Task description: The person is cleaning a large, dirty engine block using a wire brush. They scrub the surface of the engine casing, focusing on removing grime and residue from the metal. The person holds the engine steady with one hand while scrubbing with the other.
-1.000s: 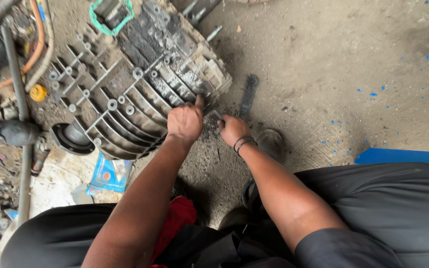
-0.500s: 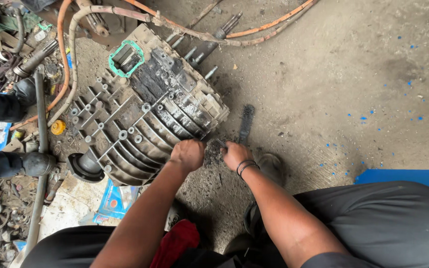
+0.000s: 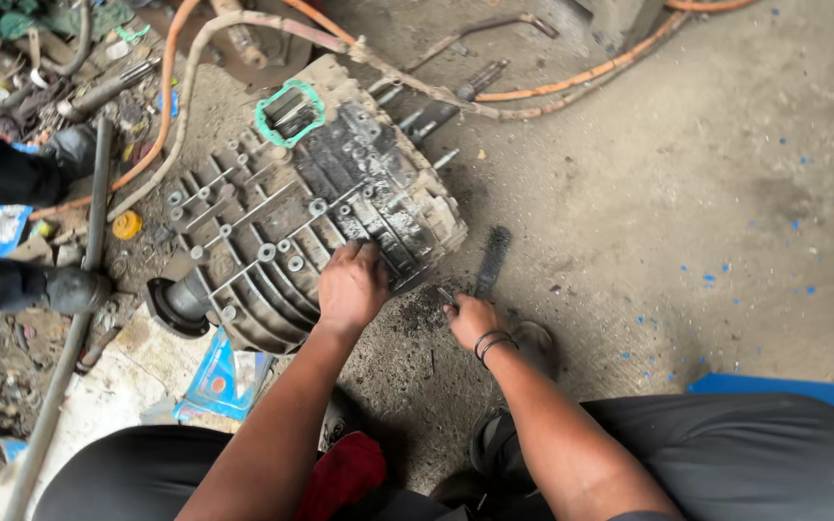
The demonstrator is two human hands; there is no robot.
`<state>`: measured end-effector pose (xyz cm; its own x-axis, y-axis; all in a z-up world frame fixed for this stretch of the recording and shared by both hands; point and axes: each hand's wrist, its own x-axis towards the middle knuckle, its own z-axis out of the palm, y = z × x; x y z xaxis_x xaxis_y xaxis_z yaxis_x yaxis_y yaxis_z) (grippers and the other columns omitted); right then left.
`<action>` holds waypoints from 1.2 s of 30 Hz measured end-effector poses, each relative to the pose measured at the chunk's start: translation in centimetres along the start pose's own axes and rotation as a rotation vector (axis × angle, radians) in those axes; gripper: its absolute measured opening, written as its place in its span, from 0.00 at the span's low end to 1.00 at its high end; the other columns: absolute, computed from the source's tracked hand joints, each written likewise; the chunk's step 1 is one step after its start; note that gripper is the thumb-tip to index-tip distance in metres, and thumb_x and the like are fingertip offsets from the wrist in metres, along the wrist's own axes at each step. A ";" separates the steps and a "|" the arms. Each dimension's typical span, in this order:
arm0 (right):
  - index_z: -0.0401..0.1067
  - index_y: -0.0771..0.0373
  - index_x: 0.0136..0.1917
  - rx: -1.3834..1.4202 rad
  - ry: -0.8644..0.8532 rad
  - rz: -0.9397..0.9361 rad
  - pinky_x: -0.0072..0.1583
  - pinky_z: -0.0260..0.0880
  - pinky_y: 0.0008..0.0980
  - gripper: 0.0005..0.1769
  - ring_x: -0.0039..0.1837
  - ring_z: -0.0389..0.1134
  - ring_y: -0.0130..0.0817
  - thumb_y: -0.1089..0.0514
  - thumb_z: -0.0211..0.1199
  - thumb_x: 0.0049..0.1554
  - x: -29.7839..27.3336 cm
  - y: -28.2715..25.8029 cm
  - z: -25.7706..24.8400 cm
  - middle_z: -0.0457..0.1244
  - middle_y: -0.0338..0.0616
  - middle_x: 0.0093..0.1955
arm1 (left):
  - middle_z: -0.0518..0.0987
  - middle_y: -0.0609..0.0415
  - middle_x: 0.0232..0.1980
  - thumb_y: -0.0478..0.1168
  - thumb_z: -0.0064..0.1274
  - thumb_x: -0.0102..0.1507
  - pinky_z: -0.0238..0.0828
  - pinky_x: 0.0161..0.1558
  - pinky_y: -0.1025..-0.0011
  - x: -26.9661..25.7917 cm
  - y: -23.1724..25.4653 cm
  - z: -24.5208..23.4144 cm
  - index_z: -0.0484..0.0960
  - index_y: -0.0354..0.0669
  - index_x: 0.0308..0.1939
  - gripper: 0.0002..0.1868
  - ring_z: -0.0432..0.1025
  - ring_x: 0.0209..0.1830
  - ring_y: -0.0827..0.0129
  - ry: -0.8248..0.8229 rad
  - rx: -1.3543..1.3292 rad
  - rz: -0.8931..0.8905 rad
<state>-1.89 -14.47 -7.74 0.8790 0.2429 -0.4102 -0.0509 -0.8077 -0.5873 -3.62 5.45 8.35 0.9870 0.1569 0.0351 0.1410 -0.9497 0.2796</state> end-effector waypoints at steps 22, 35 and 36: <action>0.73 0.58 0.51 -0.046 0.340 -0.196 0.47 0.69 0.57 0.09 0.44 0.71 0.61 0.53 0.57 0.63 2.0 -6.3 -1.9 0.69 0.58 0.38 | 0.49 0.36 0.81 0.47 0.52 0.61 0.30 0.79 0.48 0.8 -1.9 3.3 0.50 0.29 0.77 0.47 0.39 0.83 0.47 0.043 0.028 0.120; 0.71 0.60 0.50 -0.221 0.233 -0.273 0.48 0.71 0.56 0.07 0.46 0.72 0.61 0.57 0.58 0.59 2.6 -3.4 -0.4 0.70 0.60 0.40 | 0.47 0.37 0.83 0.45 0.53 0.60 0.28 0.79 0.53 0.9 -1.7 2.8 0.47 0.29 0.79 0.48 0.36 0.84 0.50 0.007 0.158 0.113; 0.72 0.60 0.51 -0.228 0.209 -0.254 0.49 0.71 0.56 0.07 0.47 0.72 0.61 0.57 0.58 0.59 2.7 -3.2 -0.5 0.69 0.61 0.41 | 0.47 0.37 0.83 0.45 0.52 0.60 0.28 0.79 0.53 0.8 -1.5 2.7 0.48 0.30 0.79 0.48 0.36 0.84 0.50 -0.004 0.150 0.107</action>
<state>0.83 -11.46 -6.59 0.9287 0.3547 -0.1078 0.2662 -0.8404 -0.4720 -2.84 6.30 5.39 0.9972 0.0525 0.0530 0.0453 -0.9907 0.1285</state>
